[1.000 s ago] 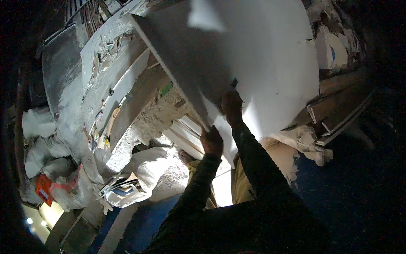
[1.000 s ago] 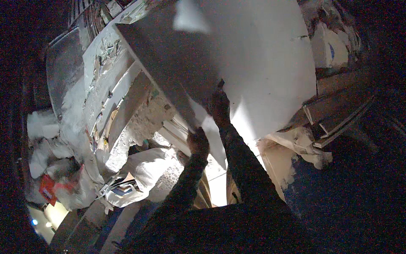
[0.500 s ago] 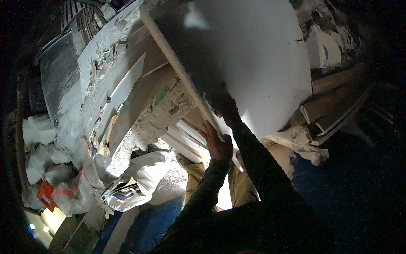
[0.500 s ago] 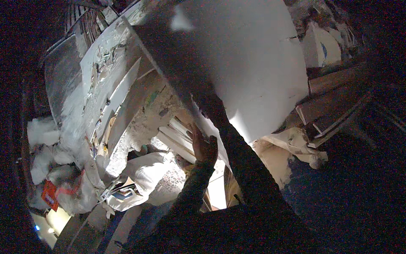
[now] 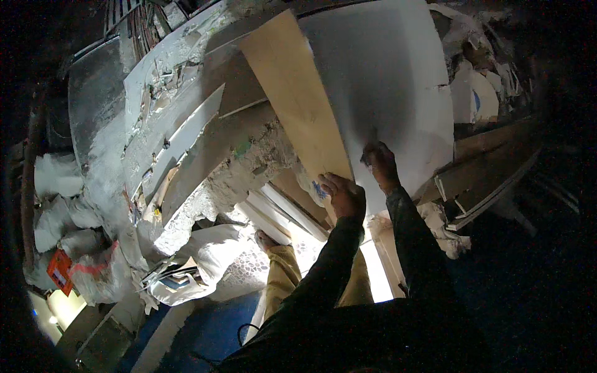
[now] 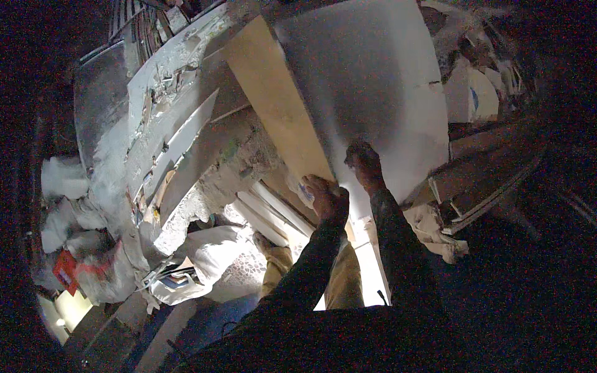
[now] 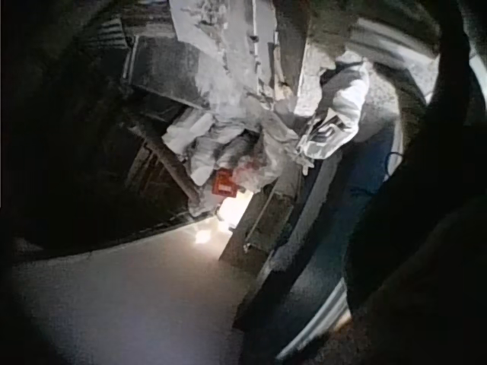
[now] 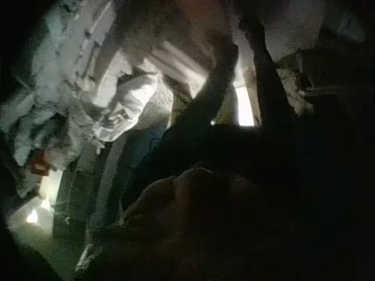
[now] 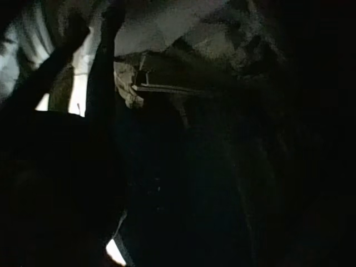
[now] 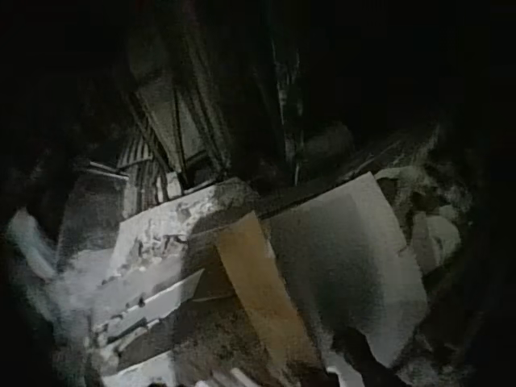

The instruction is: The person cuts a piece of drywall that is attached to a wall and then breaks off several small strips from the edge of the drywall by hand.

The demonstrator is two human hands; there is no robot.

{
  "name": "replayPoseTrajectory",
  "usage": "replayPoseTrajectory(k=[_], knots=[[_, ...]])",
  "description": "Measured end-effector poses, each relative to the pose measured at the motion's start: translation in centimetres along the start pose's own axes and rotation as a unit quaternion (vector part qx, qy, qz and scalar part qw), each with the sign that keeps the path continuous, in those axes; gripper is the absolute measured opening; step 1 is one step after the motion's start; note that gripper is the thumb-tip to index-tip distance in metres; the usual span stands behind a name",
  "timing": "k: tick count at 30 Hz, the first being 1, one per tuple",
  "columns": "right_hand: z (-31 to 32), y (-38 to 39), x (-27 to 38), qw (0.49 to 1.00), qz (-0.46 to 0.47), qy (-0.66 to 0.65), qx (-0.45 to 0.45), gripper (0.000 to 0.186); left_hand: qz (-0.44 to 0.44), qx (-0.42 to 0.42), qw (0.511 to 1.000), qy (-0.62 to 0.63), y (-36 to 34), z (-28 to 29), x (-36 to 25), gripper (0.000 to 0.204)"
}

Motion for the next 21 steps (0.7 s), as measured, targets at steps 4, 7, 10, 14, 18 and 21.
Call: replayPoseTrajectory(k=[4,7,10,14,18,21], knots=[[-3.2,-2.5,2.2,0.999,-0.039,-0.005,-0.004,0.026,0.055,0.068,0.991,0.099,1.5,3.8,2.6,0.071],[-8.3,-6.3,5.7,0.981,0.024,0.192,-0.012,0.031,0.054,0.001,0.994,0.093,0.3,8.9,4.9,0.045],[-13.3,-9.4,9.0,0.933,0.086,0.348,-0.021,0.034,0.003,-0.026,0.983,0.184,-1.5,11.3,5.6,0.03],[-17.7,-14.5,12.2,0.874,0.152,0.462,-0.022,0.024,-0.041,-0.048,0.968,0.245,-2.6,12.3,5.4,0.029],[-20.3,-20.0,14.4,0.888,0.179,0.423,0.001,0.025,-0.062,-0.098,0.976,0.187,-2.2,13.3,5.0,0.029],[-23.7,-23.0,15.1,0.745,0.187,0.635,0.079,0.029,-0.014,-0.04,0.967,0.251,-2.5,12.4,6.3,0.031]])
Point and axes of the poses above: each hand's wrist, its own y-axis away from the middle knuckle, its own z-axis out of the back of the hand, x = y × z, the point moved 9 cm from there along -y, towards the middle knuckle, and after that the axes turned 8 degrees about x, right-handed, at the moved point
